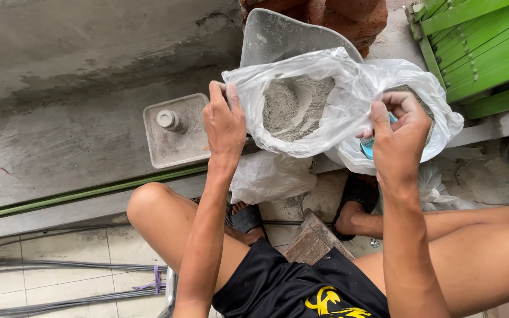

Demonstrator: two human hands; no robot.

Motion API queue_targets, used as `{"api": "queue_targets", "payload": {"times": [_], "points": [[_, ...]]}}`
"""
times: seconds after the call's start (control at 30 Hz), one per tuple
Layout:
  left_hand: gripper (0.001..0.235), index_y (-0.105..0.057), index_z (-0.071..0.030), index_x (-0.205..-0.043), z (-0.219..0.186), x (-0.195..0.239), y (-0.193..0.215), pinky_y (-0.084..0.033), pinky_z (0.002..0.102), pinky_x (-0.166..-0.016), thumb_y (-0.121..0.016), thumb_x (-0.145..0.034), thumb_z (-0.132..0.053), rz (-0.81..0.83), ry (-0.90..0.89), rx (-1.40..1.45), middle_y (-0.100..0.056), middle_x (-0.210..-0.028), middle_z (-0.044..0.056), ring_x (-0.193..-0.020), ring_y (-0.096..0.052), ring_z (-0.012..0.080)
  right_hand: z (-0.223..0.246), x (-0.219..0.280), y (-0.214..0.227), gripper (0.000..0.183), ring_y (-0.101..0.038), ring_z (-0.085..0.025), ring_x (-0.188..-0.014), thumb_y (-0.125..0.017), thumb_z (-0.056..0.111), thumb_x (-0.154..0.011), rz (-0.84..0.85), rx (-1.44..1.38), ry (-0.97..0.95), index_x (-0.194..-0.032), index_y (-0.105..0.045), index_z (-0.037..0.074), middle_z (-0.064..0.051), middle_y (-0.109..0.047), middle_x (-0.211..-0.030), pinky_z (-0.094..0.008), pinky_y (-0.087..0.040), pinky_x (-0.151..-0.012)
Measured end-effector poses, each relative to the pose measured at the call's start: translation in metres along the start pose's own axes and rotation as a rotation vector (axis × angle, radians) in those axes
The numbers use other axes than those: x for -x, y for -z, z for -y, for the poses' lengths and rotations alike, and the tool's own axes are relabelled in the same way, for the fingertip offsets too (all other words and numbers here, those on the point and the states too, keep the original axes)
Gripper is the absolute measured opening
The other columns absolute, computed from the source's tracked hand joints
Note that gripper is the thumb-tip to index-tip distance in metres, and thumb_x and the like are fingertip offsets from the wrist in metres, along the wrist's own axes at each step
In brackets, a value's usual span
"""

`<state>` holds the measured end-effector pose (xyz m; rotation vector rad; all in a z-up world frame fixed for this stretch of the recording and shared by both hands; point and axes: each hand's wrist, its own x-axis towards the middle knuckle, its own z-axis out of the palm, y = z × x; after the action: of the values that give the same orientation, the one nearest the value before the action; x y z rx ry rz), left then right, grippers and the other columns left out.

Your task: The person scoops gray powder from a large white bag into a smaller white bag using a blue scoop. They then fold and tie the smaller bag closed. The person repeats the scooping process to add more powder to the smaller bag.

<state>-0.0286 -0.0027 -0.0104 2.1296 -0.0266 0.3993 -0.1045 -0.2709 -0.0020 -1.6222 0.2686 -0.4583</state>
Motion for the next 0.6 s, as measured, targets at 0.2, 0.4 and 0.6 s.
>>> {"api": "queue_targets", "payload": {"times": [0.2, 0.4, 0.6], "points": [[0.03, -0.045, -0.01, -0.09, -0.026, -0.018, 0.014, -0.036, 0.043, -0.056, -0.041, -0.109, -0.033, 0.069, 0.144, -0.068, -0.05, -0.061, 0.002, -0.053, -0.045, 0.0199, 0.044, -0.017, -0.01, 0.005, -0.056, -0.007, -0.074, -0.065, -0.001, -0.112, 0.019, -0.042, 0.035, -0.112, -0.061, 0.001, -0.005, -0.061, -0.099, -0.018, -0.051, -0.058], [0.038, -0.047, -0.014, -0.081, -0.066, -0.051, 0.033, -0.042, 0.036, -0.064, -0.035, -0.104, -0.042, 0.095, 0.179, 0.099, -0.055, -0.074, -0.002, -0.07, -0.05, 0.0132, 0.045, -0.047, -0.011, 0.015, -0.065, -0.005, -0.088, -0.072, 0.002, -0.107, -0.015, -0.161, 0.05, -0.121, -0.067, 0.003, -0.003, -0.072, -0.106, -0.017, -0.057, -0.077], [0.038, -0.052, -0.01, -0.099, -0.065, -0.073, 0.006, -0.045, 0.05, -0.112, -0.034, -0.105, -0.043, 0.288, -0.174, 0.266, -0.053, -0.134, 0.02, -0.129, -0.053, 0.03, 0.082, -0.061, -0.019, 0.034, -0.071, -0.012, -0.104, -0.077, -0.004, -0.095, 0.172, -0.122, 0.14, -0.128, -0.066, 0.001, -0.007, -0.073, -0.119, -0.019, -0.065, -0.094]]}}
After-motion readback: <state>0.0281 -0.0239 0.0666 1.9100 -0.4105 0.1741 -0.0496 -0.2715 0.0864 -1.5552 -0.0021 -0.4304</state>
